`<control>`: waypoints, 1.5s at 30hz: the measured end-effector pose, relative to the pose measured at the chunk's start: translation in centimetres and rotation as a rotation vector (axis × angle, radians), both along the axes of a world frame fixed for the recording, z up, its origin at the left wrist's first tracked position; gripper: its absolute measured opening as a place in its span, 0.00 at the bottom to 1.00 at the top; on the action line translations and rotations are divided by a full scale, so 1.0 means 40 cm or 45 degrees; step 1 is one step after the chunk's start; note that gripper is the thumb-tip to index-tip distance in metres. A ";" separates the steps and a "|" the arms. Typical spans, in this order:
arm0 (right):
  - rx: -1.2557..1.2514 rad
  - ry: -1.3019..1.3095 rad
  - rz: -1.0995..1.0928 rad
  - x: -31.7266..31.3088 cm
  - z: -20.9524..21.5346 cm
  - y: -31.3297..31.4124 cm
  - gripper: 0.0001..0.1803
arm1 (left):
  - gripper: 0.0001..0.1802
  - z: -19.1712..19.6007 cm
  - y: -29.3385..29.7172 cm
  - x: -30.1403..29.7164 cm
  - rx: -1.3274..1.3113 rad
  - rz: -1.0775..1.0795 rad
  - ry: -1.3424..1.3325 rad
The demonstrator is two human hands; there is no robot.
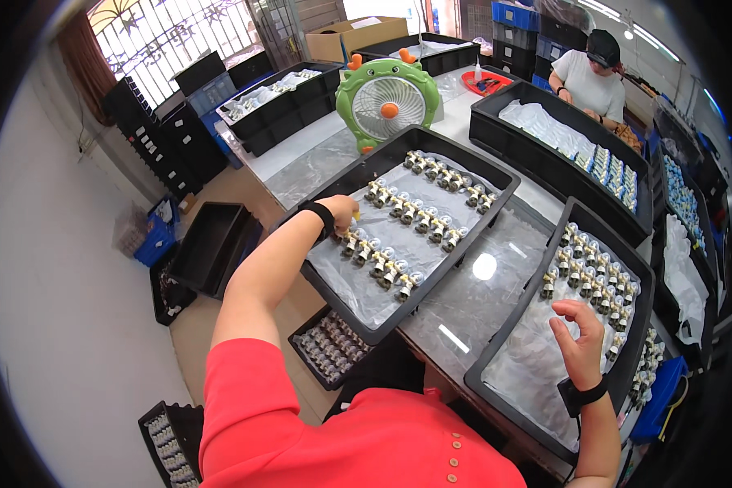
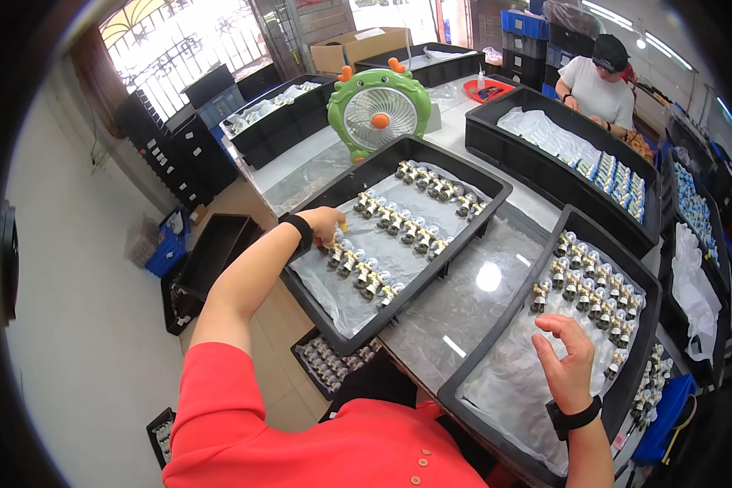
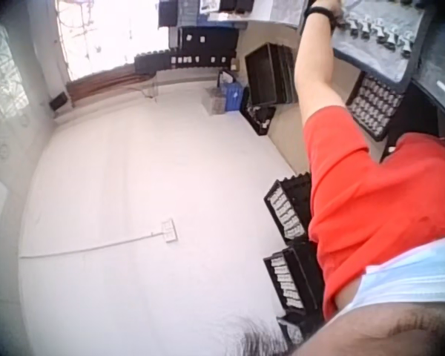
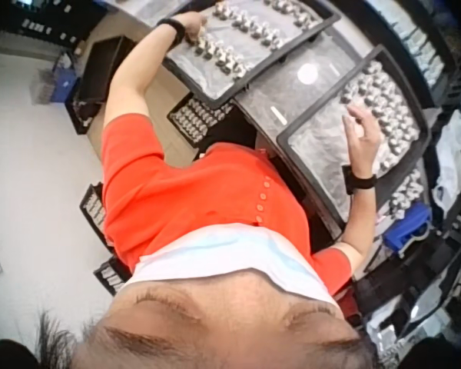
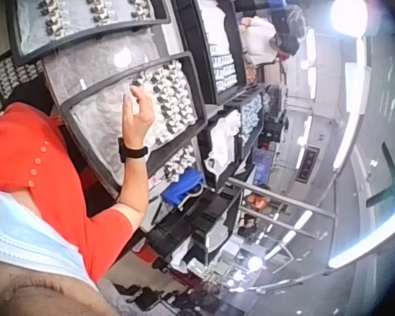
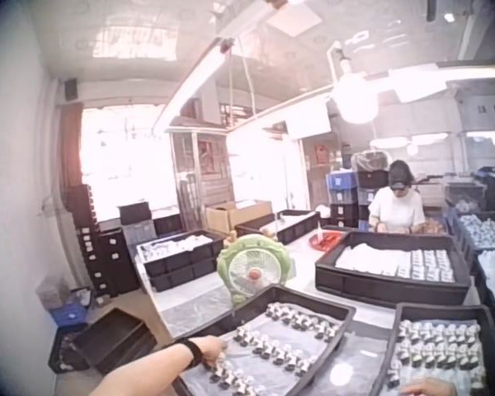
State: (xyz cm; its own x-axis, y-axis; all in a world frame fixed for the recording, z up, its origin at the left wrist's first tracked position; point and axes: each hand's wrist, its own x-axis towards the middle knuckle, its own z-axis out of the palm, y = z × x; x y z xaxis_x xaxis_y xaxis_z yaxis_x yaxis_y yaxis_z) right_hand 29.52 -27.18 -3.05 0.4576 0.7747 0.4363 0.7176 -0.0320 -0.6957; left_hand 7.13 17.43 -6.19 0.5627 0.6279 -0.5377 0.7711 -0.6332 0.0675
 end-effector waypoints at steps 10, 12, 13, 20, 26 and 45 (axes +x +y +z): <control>-0.006 0.050 -0.003 0.026 -0.013 -0.003 0.07 | 0.31 -0.010 0.021 -0.023 -0.071 0.061 0.013; -0.013 0.059 -0.008 0.026 -0.013 -0.002 0.07 | 0.30 -0.014 0.024 -0.022 -0.098 0.079 -0.002; -0.016 0.051 -0.008 0.027 -0.013 -0.001 0.07 | 0.29 -0.015 0.024 -0.023 -0.112 0.089 -0.010; -0.017 0.047 -0.023 0.027 -0.019 0.001 0.06 | 0.30 -0.004 0.019 -0.036 -0.219 0.164 -0.047; -0.004 -0.009 -0.082 0.036 -0.016 -0.012 0.06 | 0.41 0.054 -0.028 -0.026 -0.151 0.149 -0.054; -0.399 0.133 -0.267 0.220 -0.123 0.074 0.26 | 0.19 0.215 -0.576 0.170 -1.081 -0.886 -0.984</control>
State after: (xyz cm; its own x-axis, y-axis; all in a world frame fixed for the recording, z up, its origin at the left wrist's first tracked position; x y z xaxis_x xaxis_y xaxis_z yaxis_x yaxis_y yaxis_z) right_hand 38.31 -24.22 -7.97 0.6496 0.7481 0.1359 0.5987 -0.3931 -0.6979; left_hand 13.92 -5.61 2.42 0.9604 -0.2782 -0.0170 -0.1059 -0.4206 0.9010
